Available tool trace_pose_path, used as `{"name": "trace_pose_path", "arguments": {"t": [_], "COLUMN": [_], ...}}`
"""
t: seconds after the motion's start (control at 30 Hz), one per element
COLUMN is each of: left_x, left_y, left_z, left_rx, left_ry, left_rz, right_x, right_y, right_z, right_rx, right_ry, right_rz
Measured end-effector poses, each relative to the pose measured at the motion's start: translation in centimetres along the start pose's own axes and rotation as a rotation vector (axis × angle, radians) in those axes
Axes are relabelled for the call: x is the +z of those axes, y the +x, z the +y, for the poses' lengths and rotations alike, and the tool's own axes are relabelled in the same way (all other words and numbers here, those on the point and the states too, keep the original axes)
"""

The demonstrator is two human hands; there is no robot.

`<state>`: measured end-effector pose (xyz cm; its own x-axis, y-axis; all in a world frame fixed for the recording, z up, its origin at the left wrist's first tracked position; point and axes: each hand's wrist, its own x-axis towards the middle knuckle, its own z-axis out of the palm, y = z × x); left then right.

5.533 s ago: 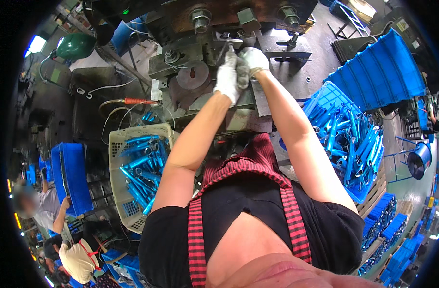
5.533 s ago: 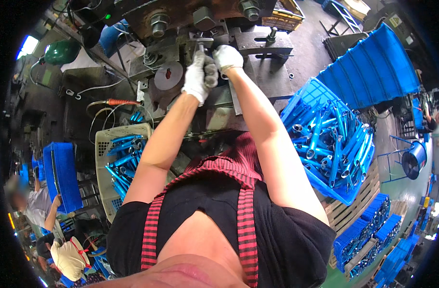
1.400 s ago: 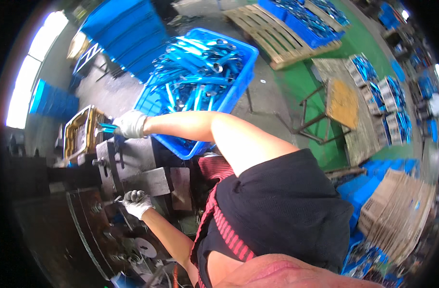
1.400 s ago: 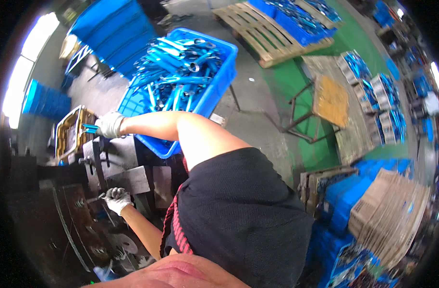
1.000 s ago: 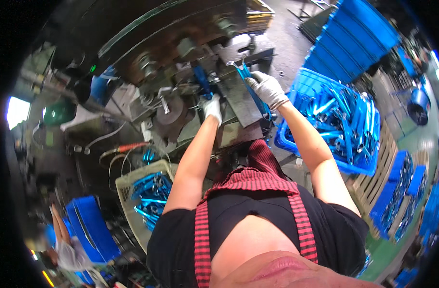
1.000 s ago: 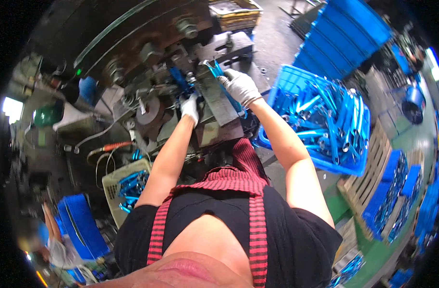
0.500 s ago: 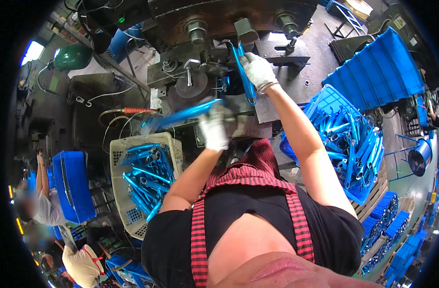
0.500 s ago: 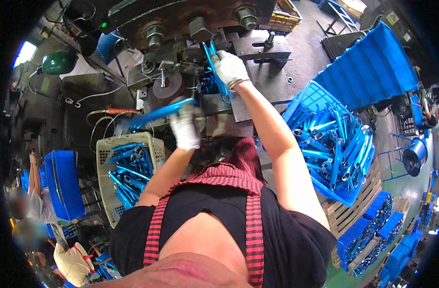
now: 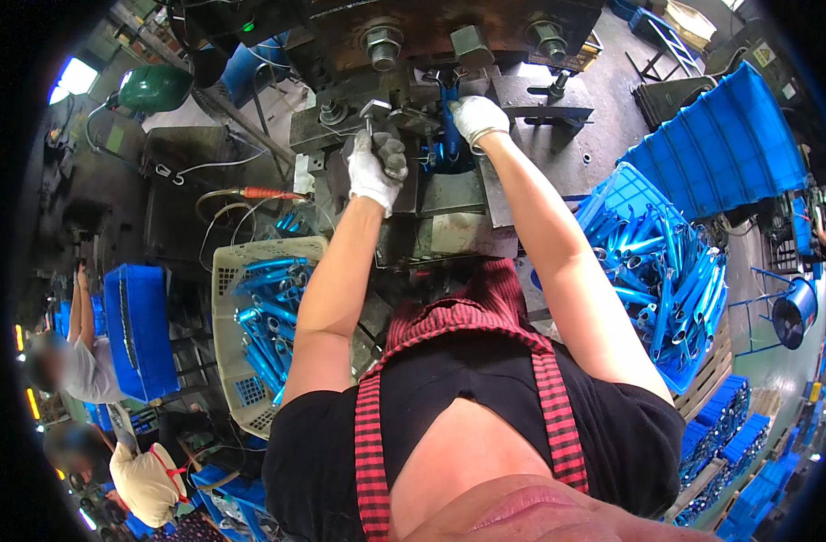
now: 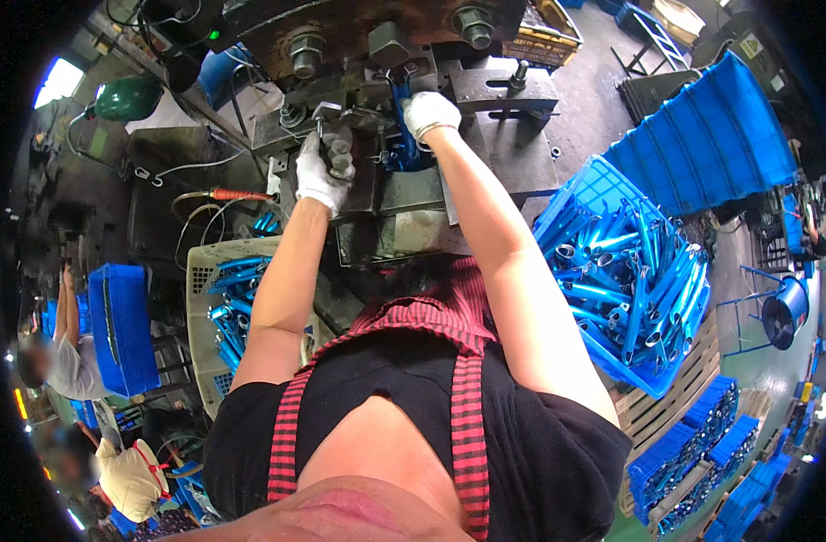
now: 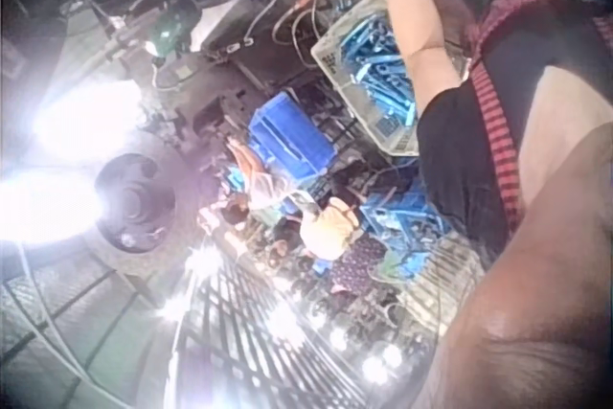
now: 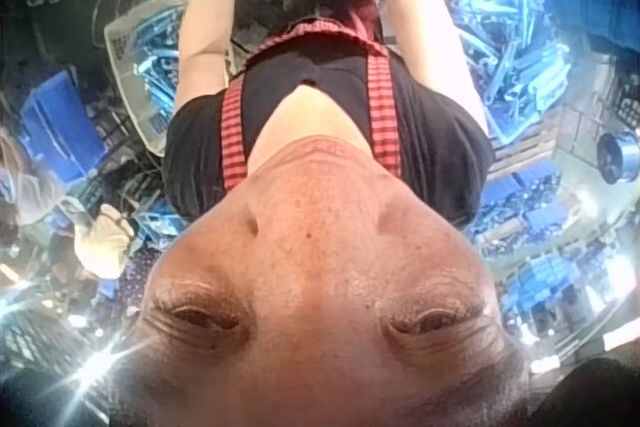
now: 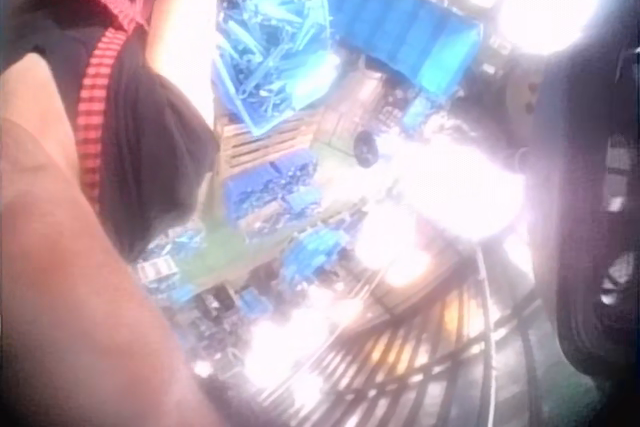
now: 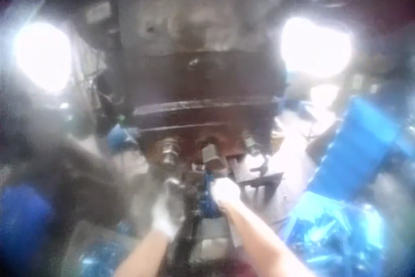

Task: The person takes metal parts from a crate, inserts them one at a time into a machine press to shape them, and places the processed parts into a basket.

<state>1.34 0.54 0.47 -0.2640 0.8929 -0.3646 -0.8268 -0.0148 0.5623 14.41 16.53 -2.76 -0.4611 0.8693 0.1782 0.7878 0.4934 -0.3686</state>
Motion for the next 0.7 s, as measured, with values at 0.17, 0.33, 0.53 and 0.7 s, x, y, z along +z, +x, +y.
{"name": "trace_pose_path", "arguments": {"t": [0.17, 0.33, 0.53, 0.7], "left_x": [6.0, 6.1, 8.7, 6.7], "left_y": [-0.8, 6.0, 3.6, 5.1], "left_z": [-3.2, -12.8, -16.7, -15.5], "left_rx": [-0.051, -0.543, -0.378, -0.307], "left_ry": [-0.060, -0.291, -0.014, 0.047], "left_rz": [-0.120, -0.138, -0.013, -0.013], "right_x": [-2.2, -3.1, -8.3, -12.0], "right_y": [-3.8, -9.0, -18.7, -23.7], "right_z": [0.2, 7.0, 20.3, 25.1], "right_rx": [0.172, 0.271, 0.494, 0.760], "right_ry": [0.339, 0.477, 0.177, -0.206], "right_rz": [0.163, 0.220, 0.283, 0.088]}}
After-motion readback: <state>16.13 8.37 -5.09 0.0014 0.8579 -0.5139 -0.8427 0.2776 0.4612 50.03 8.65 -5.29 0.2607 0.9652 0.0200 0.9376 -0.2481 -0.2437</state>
